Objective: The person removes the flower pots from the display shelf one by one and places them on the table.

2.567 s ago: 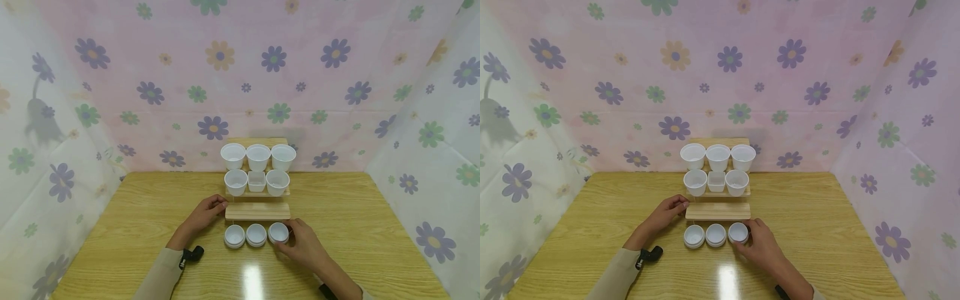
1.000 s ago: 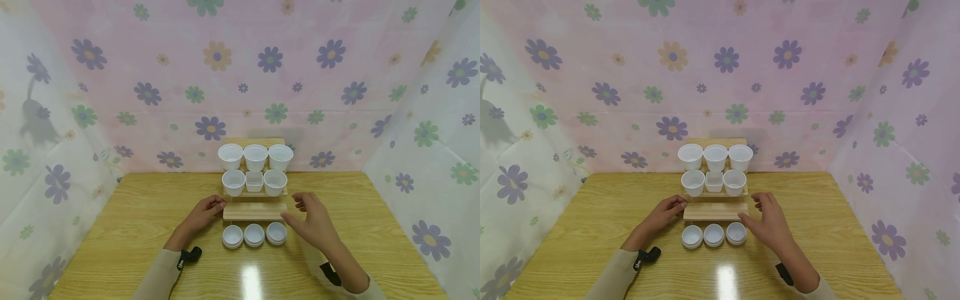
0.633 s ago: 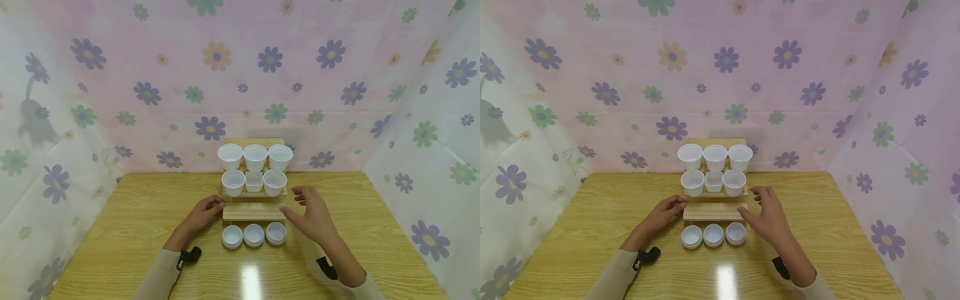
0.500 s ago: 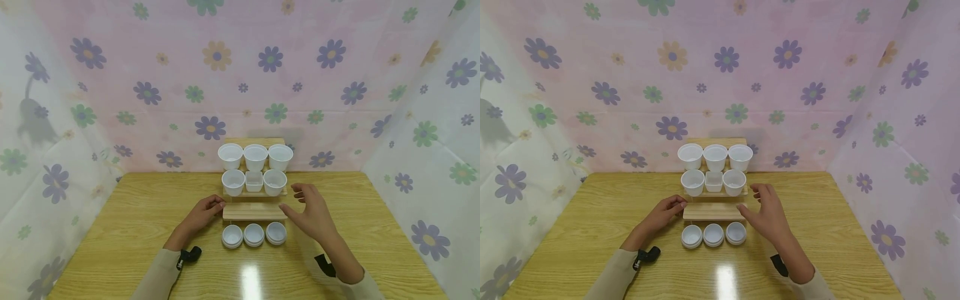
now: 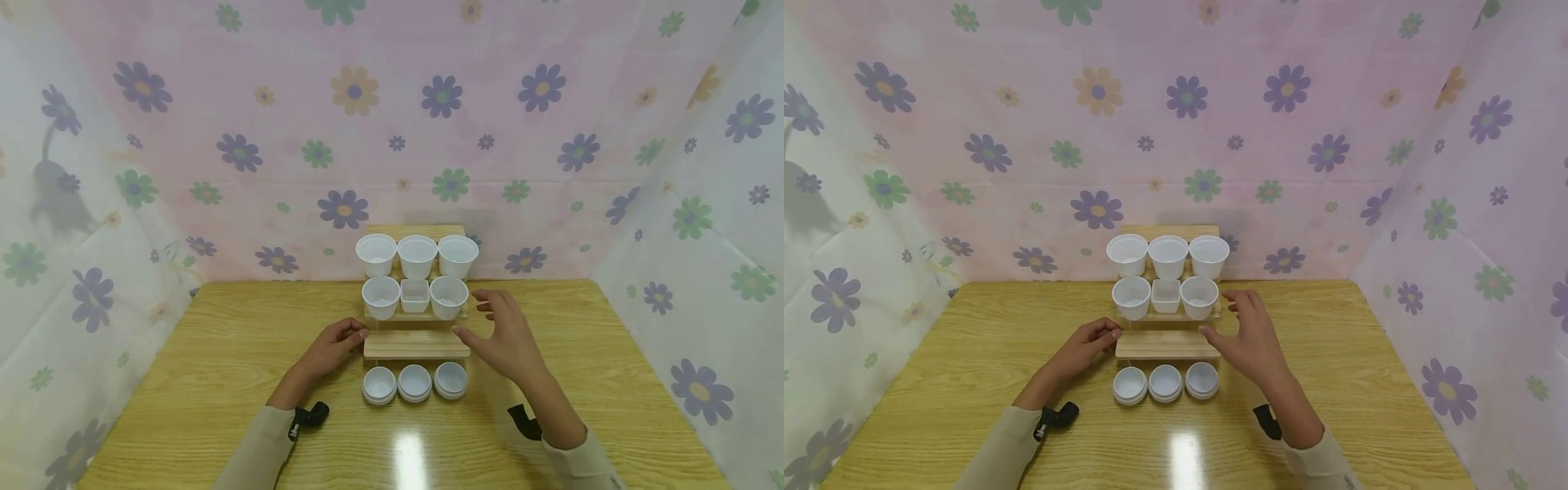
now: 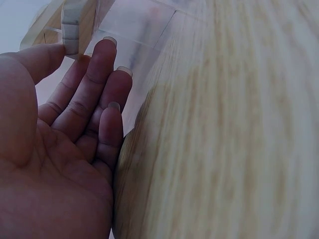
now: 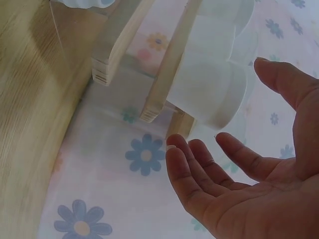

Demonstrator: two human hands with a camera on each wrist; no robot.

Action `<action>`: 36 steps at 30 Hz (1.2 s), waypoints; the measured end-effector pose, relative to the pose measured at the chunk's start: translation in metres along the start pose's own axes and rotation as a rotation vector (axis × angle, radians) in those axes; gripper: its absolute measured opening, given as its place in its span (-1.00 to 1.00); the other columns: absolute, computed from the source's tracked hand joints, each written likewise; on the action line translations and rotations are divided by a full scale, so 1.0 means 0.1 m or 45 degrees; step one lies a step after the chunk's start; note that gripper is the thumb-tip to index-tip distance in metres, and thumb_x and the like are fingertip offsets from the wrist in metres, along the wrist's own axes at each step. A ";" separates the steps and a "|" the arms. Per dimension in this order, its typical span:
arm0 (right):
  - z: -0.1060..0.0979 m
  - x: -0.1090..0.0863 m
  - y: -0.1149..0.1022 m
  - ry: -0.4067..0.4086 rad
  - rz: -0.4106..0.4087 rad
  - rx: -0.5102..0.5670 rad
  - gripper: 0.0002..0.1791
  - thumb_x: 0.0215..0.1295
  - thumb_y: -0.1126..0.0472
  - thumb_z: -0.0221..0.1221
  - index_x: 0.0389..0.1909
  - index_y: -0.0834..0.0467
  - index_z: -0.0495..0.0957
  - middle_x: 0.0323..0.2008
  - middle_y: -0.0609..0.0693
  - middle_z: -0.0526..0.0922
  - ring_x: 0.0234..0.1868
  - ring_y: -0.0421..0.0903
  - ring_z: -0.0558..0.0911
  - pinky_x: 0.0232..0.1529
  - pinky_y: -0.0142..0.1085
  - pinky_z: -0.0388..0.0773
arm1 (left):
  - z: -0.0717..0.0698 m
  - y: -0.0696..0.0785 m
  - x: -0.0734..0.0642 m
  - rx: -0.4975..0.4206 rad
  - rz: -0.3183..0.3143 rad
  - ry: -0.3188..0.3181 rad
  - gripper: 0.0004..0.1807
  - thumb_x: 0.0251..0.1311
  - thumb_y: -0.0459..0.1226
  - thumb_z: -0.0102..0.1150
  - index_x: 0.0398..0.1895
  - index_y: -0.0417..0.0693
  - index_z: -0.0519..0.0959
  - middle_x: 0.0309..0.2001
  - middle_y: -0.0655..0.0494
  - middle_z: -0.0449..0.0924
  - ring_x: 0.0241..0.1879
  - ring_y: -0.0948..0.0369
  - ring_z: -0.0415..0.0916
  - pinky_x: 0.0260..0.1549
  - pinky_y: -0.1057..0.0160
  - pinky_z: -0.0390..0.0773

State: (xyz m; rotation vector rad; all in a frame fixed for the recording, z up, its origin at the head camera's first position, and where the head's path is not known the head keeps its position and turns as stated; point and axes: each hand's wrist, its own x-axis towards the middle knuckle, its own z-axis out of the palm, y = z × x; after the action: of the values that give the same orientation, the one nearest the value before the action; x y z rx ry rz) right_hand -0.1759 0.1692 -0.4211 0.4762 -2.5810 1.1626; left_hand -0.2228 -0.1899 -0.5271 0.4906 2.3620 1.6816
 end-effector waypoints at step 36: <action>0.34 0.26 0.06 0.128 -0.016 0.140 -0.21 0.16 0.27 0.58 0.37 0.30 0.43 0.14 0.23 0.64 0.06 0.19 0.70 0.07 0.15 0.66 | -0.02 -0.01 -0.01 -0.004 0.024 -0.002 -0.74 0.64 -0.16 0.09 0.10 -0.14 0.62 -0.10 0.03 0.70 -0.06 0.07 0.63 -0.01 0.18 0.60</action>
State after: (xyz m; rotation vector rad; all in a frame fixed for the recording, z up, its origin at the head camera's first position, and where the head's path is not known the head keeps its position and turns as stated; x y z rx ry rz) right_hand -0.2055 0.1428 -0.4371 0.4444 -2.4352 1.2946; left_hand -0.2224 -0.1919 -0.5273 0.5151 2.3604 1.6917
